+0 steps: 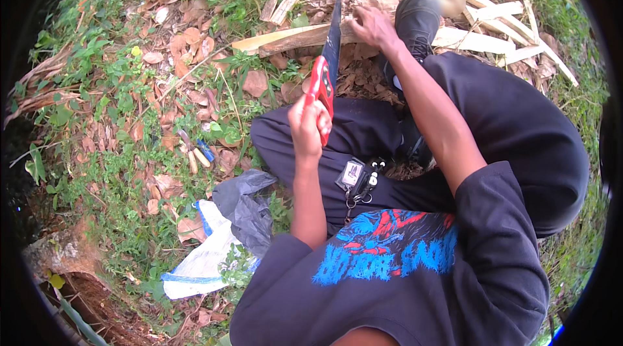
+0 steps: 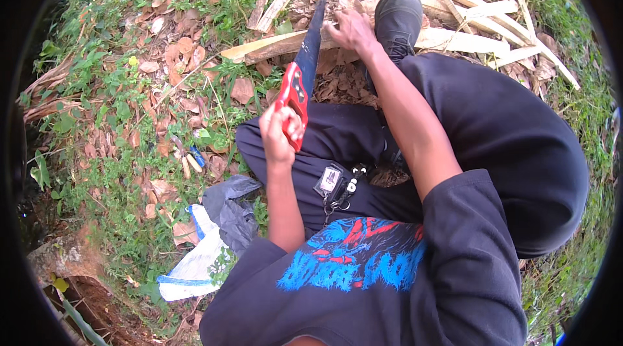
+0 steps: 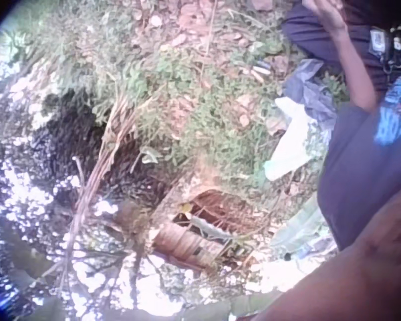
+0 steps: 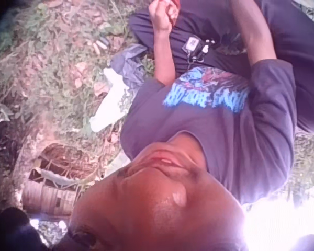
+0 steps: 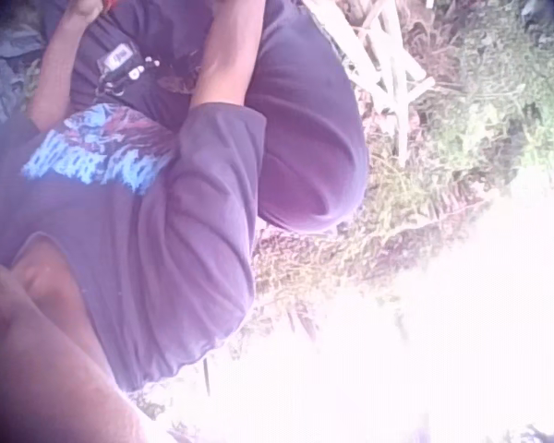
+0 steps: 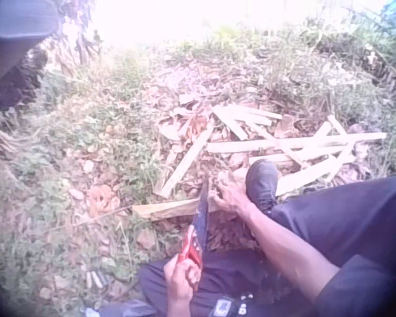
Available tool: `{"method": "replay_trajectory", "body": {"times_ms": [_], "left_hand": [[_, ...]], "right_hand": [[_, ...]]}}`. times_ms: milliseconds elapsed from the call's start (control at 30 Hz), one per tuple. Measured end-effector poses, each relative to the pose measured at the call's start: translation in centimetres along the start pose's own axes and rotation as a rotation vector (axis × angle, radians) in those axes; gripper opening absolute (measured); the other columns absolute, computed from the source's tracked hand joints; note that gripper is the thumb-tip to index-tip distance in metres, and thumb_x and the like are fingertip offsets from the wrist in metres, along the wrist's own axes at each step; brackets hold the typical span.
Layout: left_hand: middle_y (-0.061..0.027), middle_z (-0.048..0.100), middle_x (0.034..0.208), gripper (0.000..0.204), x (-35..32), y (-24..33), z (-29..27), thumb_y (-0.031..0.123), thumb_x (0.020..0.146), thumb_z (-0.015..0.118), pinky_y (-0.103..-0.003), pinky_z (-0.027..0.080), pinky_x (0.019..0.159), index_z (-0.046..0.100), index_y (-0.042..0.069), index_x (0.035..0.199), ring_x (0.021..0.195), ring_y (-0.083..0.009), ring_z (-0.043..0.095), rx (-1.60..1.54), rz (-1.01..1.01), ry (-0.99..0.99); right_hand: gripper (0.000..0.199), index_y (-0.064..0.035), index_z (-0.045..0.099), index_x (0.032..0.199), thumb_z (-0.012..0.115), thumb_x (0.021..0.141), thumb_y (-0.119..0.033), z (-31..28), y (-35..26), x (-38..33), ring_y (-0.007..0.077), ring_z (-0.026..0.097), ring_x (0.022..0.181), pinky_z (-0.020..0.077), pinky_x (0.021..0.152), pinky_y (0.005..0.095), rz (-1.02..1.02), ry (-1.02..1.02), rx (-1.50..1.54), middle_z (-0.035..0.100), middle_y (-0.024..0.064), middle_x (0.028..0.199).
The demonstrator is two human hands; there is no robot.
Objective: The person sits on the ground and uses a red hand saw to cut a piece of wood into smaller strips. After cutting, the person arranges the resulting wood pieces into a neat stack on the ground.
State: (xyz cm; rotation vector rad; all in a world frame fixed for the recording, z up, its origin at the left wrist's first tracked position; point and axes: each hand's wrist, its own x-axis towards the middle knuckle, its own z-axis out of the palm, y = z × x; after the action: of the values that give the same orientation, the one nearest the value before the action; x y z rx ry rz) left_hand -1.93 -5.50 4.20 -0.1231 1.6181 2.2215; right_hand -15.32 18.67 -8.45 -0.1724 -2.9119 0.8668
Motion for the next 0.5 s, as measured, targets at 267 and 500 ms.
{"method": "replay_trajectory", "body": {"times_ms": [267,500], "left_hand": [[0.0015,0.047,0.062,0.023,4.5,12.5,5.4,0.022,0.096,0.057,-0.02,0.035,0.042,0.053,0.003,0.084,0.049,-0.0056,0.042,0.098,0.122,-0.135],[-0.0036,0.048,0.07,0.032,-1.5,15.0,3.2,0.033,0.091,0.049,-0.025,0.038,0.048,0.052,0.0,0.093,0.056,-0.0115,0.045,-0.004,0.655,-0.113]], "right_hand": [[0.055,-0.0115,0.054,0.126,0.073,0.074,-0.016,1.4,4.3,-1.3,0.0285,0.052,0.119,0.0387,0.101,0.0445,-0.292,0.151,-0.065,0.057,0.0092,0.123],[0.035,-0.0047,0.067,0.112,0.067,0.084,-0.025,0.2,2.4,1.8,0.0331,0.067,0.094,0.052,0.085,0.0405,-0.267,-0.144,0.048,0.069,0.0192,0.099]]}}
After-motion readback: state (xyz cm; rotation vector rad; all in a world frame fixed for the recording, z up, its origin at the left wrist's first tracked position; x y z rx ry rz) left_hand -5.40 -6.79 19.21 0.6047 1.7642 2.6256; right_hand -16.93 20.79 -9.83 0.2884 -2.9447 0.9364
